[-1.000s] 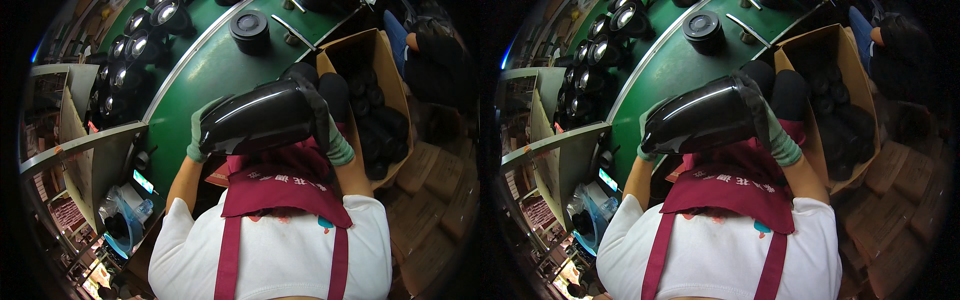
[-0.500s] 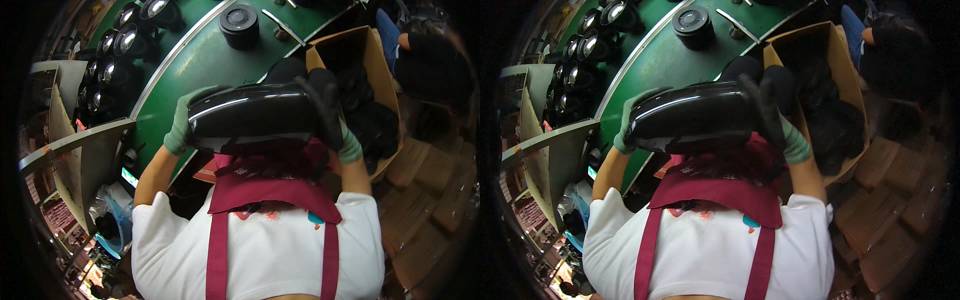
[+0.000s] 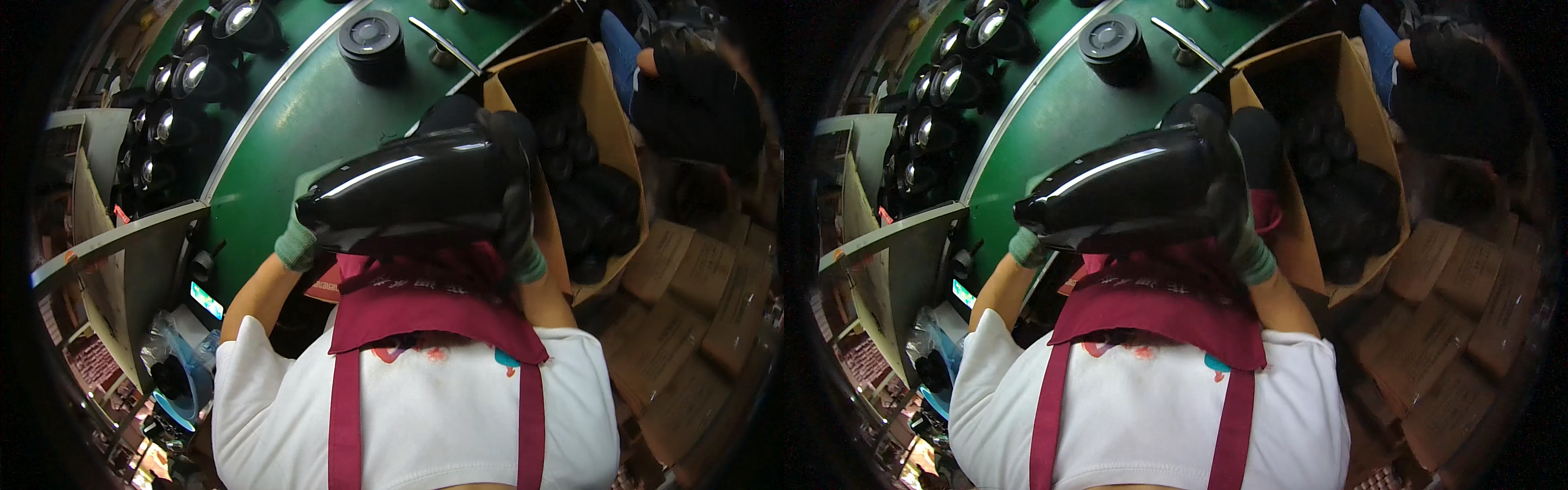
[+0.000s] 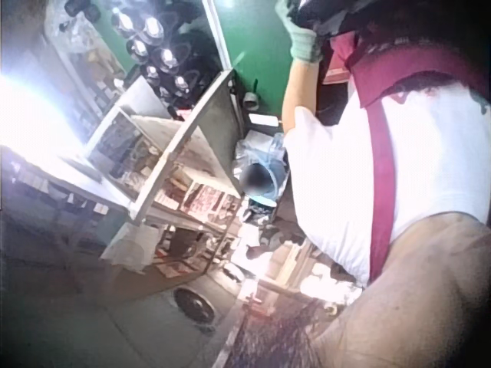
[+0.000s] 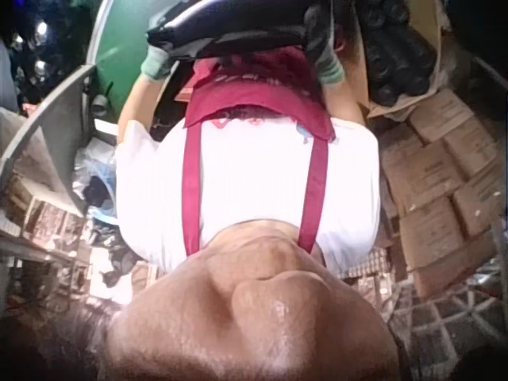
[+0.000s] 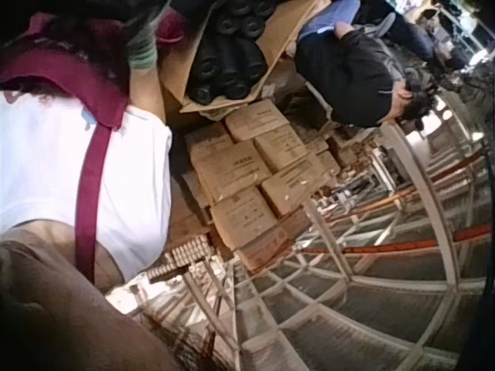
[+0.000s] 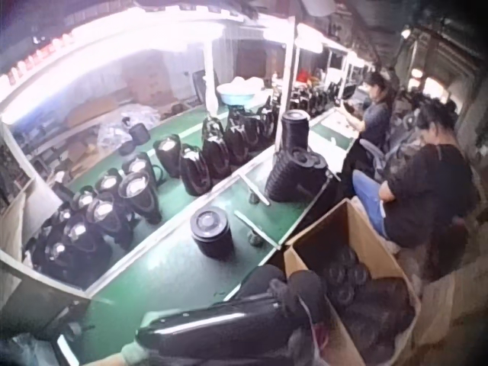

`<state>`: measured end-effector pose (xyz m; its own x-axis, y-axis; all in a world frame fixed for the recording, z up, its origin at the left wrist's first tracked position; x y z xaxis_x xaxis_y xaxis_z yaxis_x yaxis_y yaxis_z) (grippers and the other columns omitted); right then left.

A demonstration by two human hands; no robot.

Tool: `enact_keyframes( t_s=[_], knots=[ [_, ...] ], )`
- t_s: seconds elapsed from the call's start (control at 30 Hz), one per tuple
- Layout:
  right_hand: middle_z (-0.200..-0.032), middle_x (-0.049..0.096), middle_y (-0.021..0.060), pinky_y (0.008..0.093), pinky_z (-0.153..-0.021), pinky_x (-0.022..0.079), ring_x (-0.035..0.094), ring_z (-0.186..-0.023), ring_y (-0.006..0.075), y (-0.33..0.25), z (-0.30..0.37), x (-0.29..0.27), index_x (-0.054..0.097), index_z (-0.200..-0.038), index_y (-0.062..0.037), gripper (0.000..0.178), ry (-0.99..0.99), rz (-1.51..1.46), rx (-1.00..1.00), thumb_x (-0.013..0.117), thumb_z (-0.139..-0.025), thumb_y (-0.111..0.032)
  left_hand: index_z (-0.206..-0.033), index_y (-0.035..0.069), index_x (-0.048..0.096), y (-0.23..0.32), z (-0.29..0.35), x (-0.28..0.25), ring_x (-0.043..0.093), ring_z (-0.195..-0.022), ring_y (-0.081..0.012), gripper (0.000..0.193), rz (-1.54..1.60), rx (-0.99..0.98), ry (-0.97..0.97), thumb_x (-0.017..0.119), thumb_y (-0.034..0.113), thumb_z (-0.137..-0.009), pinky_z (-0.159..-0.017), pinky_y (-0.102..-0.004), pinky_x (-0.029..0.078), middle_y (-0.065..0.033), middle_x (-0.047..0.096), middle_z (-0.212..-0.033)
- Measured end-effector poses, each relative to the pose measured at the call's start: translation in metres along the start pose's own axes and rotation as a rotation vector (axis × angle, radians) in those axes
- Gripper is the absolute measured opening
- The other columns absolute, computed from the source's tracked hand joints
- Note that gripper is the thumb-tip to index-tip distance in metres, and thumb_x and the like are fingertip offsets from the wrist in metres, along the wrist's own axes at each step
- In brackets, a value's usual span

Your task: The person repeatedly picks up black kettles from a conveyor belt, inserts a cylindrical metal component into the base, and places the assembled kettles into a cardboard box. The process is repeated for multiple units throughout the clip.

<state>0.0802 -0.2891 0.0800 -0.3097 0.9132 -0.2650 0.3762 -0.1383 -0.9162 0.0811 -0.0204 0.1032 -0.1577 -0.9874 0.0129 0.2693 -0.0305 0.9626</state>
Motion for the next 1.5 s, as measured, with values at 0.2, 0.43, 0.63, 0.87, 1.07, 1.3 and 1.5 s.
enact_keyframes(
  t_s=[0.2, 0.43, 0.63, 0.87, 1.07, 1.3, 1.5],
  knots=[
    [-0.15, 0.041, 0.0137, 0.0328, -0.115, 0.03, 0.042, -0.136, 0.0237, 0.015, -0.001, -0.003, 0.035, -0.148, 0.0003, 0.057, -0.063, -0.358, 0.423, 0.04, -0.104, -0.036, -0.114, 0.007, 0.07, 0.029, 0.006, 0.001, 0.069, -0.092, -0.0346, 0.047, -0.669, 0.548, -0.112, 0.074, 0.013, -0.068, -0.084, -0.0378, 0.054, -0.0156, 0.069, -0.104],
    [-0.149, 0.043, 0.0132, 0.0321, -0.115, 0.03, 0.043, -0.135, 0.023, -0.018, -0.003, -0.001, 0.037, -0.148, 0.0001, 0.061, 0.196, -0.234, 0.136, 0.037, -0.104, -0.042, -0.122, -0.003, 0.065, -0.018, -0.003, 0.0, 0.067, -0.101, -0.0232, 0.042, -0.152, 0.145, -0.092, 0.063, 0.013, -0.084, -0.092, -0.0329, 0.053, -0.0131, 0.069, -0.116],
    [-0.145, 0.048, 0.015, 0.0343, -0.114, 0.032, 0.046, -0.133, 0.0257, -0.013, -0.011, -0.01, 0.04, -0.146, 0.001, 0.065, 0.208, -0.334, 0.402, 0.034, -0.102, -0.047, -0.123, -0.004, 0.063, 0.028, 0.002, -0.001, 0.066, -0.105, -0.0245, 0.041, -0.495, 0.456, -0.081, 0.063, 0.013, -0.085, -0.094, -0.0347, 0.051, -0.0178, 0.068, -0.117],
    [-0.14, 0.051, 0.0138, 0.0307, -0.108, 0.035, 0.05, -0.128, 0.0209, -0.06, -0.004, -0.026, 0.05, -0.139, -0.0004, 0.045, 0.367, -0.079, 0.02, 0.047, -0.101, -0.025, -0.149, 0.0, 0.033, 0.004, -0.001, 0.004, 0.051, -0.126, -0.0284, 0.081, -0.469, 0.467, 0.063, 0.073, 0.016, -0.08, -0.11, -0.0377, 0.037, -0.0151, 0.052, -0.137],
    [-0.136, 0.051, 0.0206, 0.0466, -0.101, 0.042, 0.053, -0.121, 0.0349, -0.095, -0.016, -0.03, 0.056, -0.131, -0.0024, 0.051, 0.278, 0.101, -0.412, 0.062, -0.092, -0.036, -0.142, 0.002, 0.047, -0.047, 0.005, -0.002, 0.058, -0.12, -0.024, 0.059, 1.099, -0.299, -0.356, 0.059, 0.035, -0.094, -0.106, -0.0386, 0.044, -0.0133, 0.057, -0.136],
    [-0.129, 0.052, 0.0208, 0.0547, -0.098, 0.04, 0.05, -0.117, 0.041, -0.11, -0.022, 0.002, 0.058, -0.126, -0.0052, 0.052, 0.22, 0.194, -0.487, 0.065, -0.087, -0.039, -0.129, 0.002, 0.057, 0.021, -0.032, 0.016, 0.065, -0.107, -0.0216, 0.037, 0.358, -0.159, 0.086, 0.055, 0.021, -0.097, -0.095, -0.0344, 0.051, -0.0124, 0.067, -0.114],
    [-0.134, 0.049, 0.02, 0.0522, -0.104, 0.035, 0.044, -0.124, 0.0401, -0.019, -0.036, -0.001, 0.053, -0.133, -0.0039, 0.056, 0.476, -0.118, 0.156, 0.063, -0.089, -0.037, -0.119, -0.002, 0.06, 0.106, -0.024, 0.031, 0.062, -0.103, -0.0172, 0.031, -0.266, 0.598, 0.344, 0.067, 0.007, -0.09, -0.096, -0.0311, 0.047, -0.0092, 0.065, -0.111]
  ],
)
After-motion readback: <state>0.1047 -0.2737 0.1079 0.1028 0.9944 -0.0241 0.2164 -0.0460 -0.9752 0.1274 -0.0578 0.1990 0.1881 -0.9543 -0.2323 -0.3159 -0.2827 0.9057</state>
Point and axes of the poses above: each hand's wrist, its own z-axis away from the middle knuckle, its own x-axis out of the palm, y = z × x, the point moved 6 cm from there along -z, towards the middle knuckle
